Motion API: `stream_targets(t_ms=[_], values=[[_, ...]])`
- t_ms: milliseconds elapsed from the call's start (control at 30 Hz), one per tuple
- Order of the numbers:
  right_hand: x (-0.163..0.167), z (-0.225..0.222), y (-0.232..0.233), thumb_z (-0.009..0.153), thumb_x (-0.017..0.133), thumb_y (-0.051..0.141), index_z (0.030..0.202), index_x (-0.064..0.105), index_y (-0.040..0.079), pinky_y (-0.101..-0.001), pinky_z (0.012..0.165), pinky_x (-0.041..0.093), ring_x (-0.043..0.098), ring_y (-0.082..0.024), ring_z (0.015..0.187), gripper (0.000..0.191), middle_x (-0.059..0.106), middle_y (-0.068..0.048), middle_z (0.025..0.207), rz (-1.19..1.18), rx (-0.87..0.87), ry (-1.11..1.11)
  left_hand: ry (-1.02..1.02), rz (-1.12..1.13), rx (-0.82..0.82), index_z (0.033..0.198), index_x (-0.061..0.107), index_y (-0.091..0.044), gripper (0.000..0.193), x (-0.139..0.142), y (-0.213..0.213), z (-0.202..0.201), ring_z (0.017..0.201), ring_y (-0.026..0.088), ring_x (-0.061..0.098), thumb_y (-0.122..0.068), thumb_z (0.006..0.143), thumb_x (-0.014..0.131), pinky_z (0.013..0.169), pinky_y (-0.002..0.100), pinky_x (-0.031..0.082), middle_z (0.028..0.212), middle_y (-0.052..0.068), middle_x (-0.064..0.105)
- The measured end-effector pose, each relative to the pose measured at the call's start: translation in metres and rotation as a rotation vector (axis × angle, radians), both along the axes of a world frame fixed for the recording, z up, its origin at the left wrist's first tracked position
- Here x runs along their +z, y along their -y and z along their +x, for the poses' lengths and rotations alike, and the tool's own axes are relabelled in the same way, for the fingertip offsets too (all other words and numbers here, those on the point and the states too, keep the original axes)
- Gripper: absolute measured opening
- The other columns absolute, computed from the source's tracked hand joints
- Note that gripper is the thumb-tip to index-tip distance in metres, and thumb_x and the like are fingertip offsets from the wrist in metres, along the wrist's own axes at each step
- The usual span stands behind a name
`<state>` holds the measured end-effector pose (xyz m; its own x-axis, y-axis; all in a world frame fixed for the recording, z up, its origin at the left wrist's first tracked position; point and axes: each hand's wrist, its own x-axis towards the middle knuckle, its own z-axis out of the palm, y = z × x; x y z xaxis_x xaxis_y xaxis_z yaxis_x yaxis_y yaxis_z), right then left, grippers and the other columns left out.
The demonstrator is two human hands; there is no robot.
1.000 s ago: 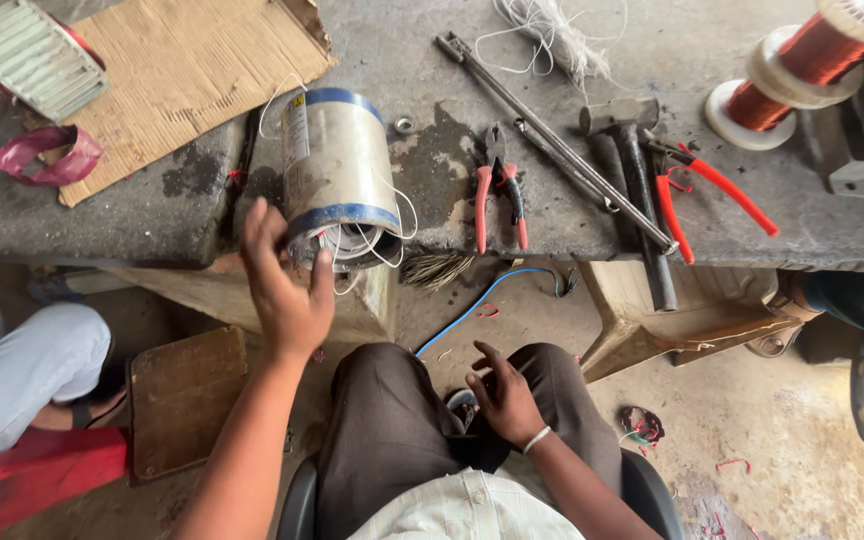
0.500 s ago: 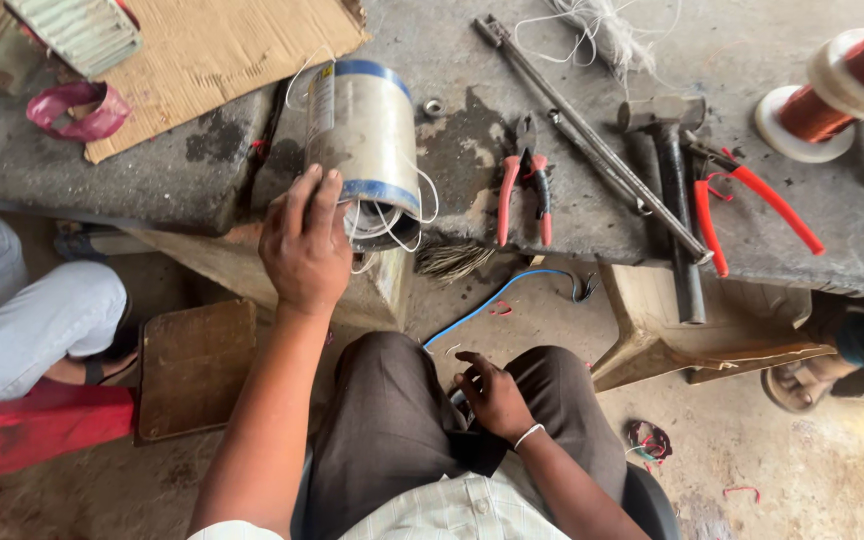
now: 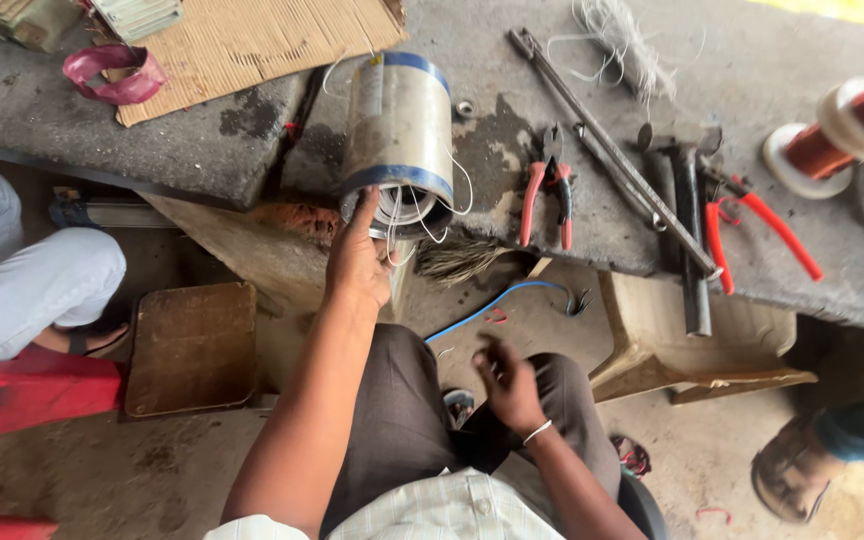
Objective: The person holds a bundle of white insulated wires and uses pliers to strip the insulation from the ends. They repeatedly pull the wires from a cylindrical container, cut the insulation, and place the stripped ends back into the container.
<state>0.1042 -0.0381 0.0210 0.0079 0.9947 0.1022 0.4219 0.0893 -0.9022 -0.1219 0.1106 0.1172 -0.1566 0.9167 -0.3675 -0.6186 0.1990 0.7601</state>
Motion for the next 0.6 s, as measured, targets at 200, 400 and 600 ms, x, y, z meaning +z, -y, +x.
stream_targets(t_ms=[200, 400, 600], values=[[0.139, -0.022, -0.101, 0.099, 0.076, 0.021, 0.154, 0.040, 0.003, -0.0410, 0.118, 0.043, 0.052, -0.031, 0.143, 0.067, 0.051, -0.022, 0.152, 0.518, 0.112, -0.045, 0.044, -0.029, -0.050, 0.126, 0.063, -0.026, 0.066, 0.008, 0.004, 0.000, 0.081, 0.012, 0.056, -0.052, 0.069, 0.086, 0.058, 0.030, 0.043, 0.105, -0.006, 0.065], [0.169, -0.087, -0.155, 0.087, 0.091, 0.028, 0.156, 0.040, 0.007, -0.0446, 0.121, 0.036, 0.038, -0.037, 0.149, 0.088, 0.041, -0.027, 0.158, 0.581, 0.045, 0.194, 0.078, -0.036, -0.087, 0.128, 0.059, -0.029, 0.063, 0.017, 0.007, 0.002, 0.085, 0.017, 0.059, -0.052, 0.074, 0.083, 0.058, 0.030, 0.045, 0.104, -0.002, 0.065], [0.141, -0.100, -0.160, 0.086, 0.084, 0.015, 0.160, 0.031, 0.003, -0.0375, 0.112, 0.050, 0.056, -0.028, 0.136, 0.091, 0.050, -0.020, 0.154, 0.251, 0.106, -0.575, 0.146, -0.015, -0.047, 0.132, 0.048, -0.031, 0.065, 0.017, 0.012, 0.002, 0.093, 0.021, 0.061, -0.041, 0.078, 0.082, 0.062, 0.032, 0.048, 0.118, -0.004, 0.061]])
